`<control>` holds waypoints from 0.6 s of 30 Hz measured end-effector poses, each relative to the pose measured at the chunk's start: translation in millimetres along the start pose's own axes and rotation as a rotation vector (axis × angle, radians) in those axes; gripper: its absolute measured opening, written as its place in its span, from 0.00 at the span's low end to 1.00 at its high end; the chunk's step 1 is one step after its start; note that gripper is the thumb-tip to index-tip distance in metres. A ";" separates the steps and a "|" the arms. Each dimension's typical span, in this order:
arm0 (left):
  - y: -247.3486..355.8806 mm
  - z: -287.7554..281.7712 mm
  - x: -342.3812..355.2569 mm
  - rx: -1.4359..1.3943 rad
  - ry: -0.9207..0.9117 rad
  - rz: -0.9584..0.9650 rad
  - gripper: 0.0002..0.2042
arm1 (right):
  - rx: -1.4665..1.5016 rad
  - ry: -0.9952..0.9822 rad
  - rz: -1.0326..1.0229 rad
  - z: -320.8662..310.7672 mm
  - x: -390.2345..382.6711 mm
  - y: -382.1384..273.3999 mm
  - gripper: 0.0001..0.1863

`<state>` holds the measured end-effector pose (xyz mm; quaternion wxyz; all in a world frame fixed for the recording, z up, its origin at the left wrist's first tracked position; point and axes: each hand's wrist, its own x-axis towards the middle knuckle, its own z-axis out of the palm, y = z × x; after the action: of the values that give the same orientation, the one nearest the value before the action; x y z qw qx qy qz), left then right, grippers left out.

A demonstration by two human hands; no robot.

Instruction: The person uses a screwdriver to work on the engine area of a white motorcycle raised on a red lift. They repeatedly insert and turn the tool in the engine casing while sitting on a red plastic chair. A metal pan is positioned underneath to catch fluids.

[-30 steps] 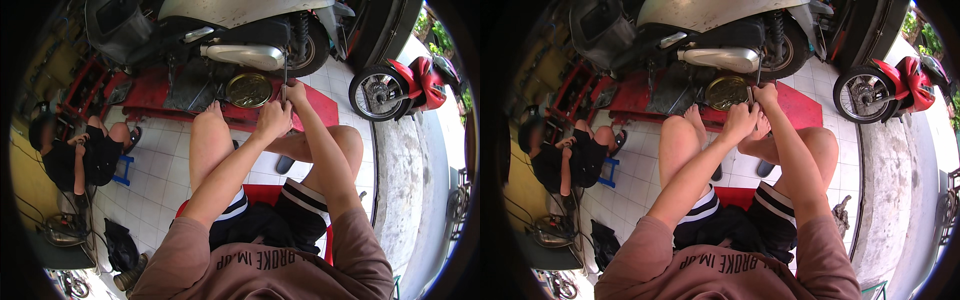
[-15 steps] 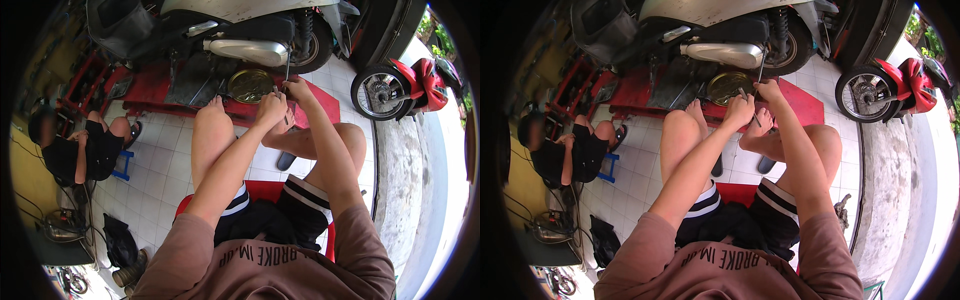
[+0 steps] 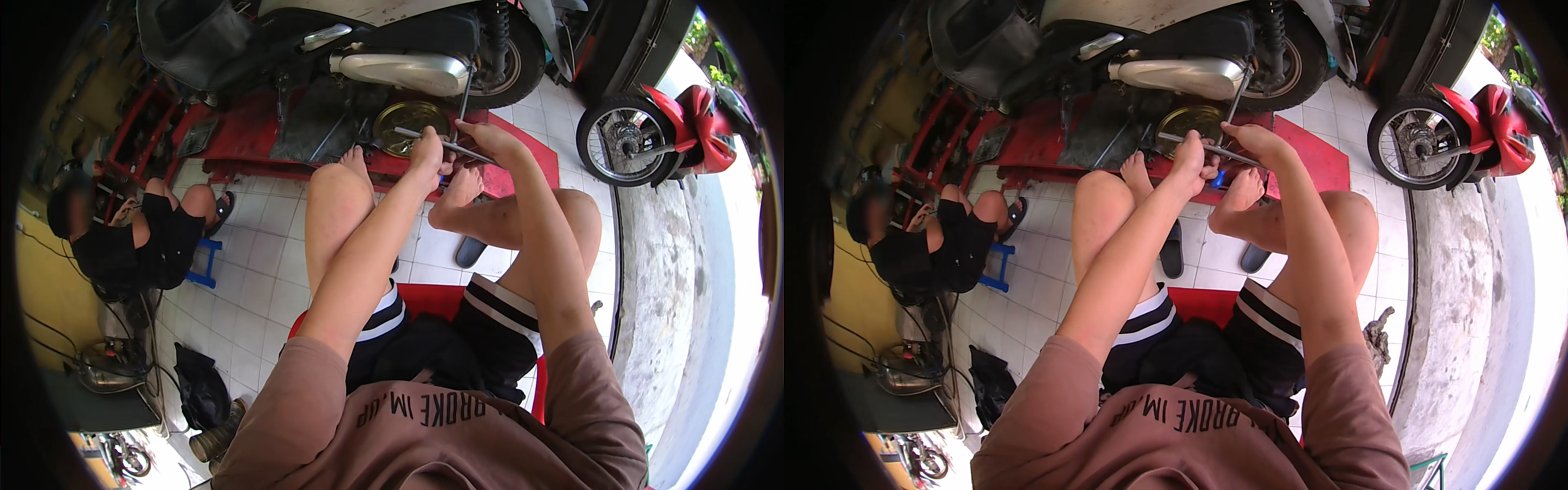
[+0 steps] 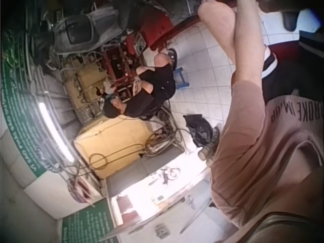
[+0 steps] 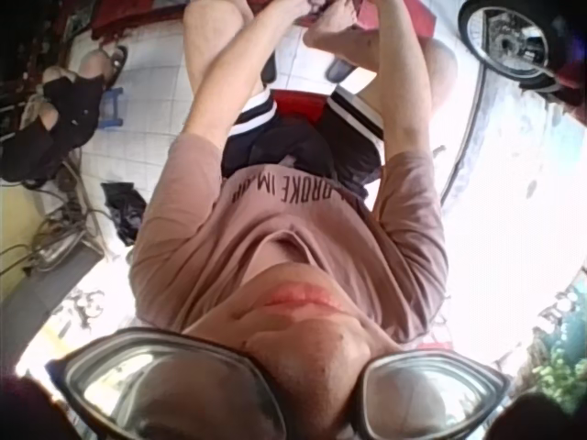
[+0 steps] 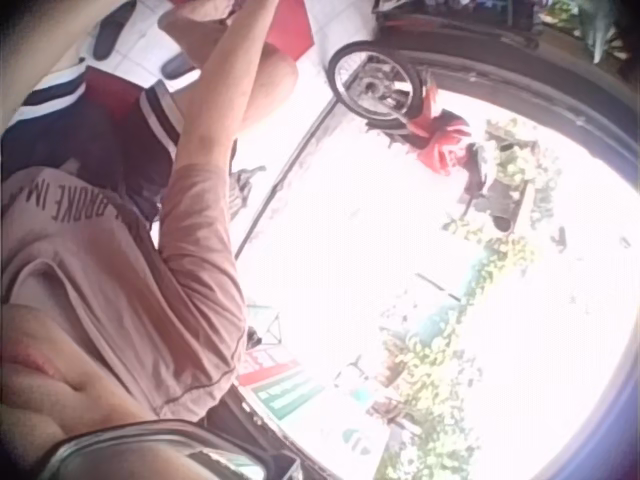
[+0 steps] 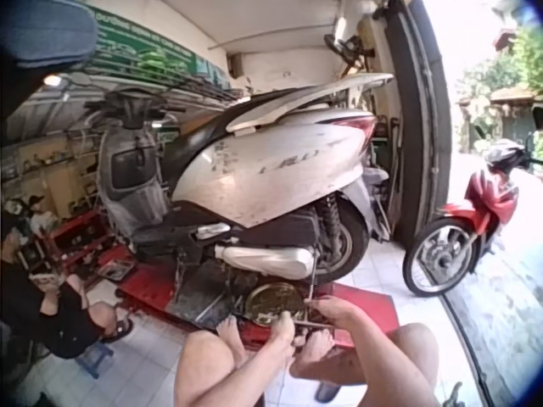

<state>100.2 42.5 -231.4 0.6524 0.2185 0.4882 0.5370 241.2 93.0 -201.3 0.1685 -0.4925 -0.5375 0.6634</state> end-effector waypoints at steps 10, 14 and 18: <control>-0.7 -20.2 8.7 -0.194 -0.125 -0.134 0.17 | -0.769 0.008 -0.250 -17.1 -43.8 -4.0 0.16; -0.3 -4.4 -3.4 0.150 0.294 -0.046 0.19 | -0.819 0.115 -0.419 -29.1 -38.7 8.6 0.14; -14.4 -31.4 -4.2 0.762 0.813 0.833 0.24 | -0.867 0.193 -0.526 -21.8 -35.6 3.9 0.13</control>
<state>80.1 26.4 -254.8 0.0354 0.3830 0.7239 0.5728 276.9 76.7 -186.5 0.1589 -0.4243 -0.8508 0.2662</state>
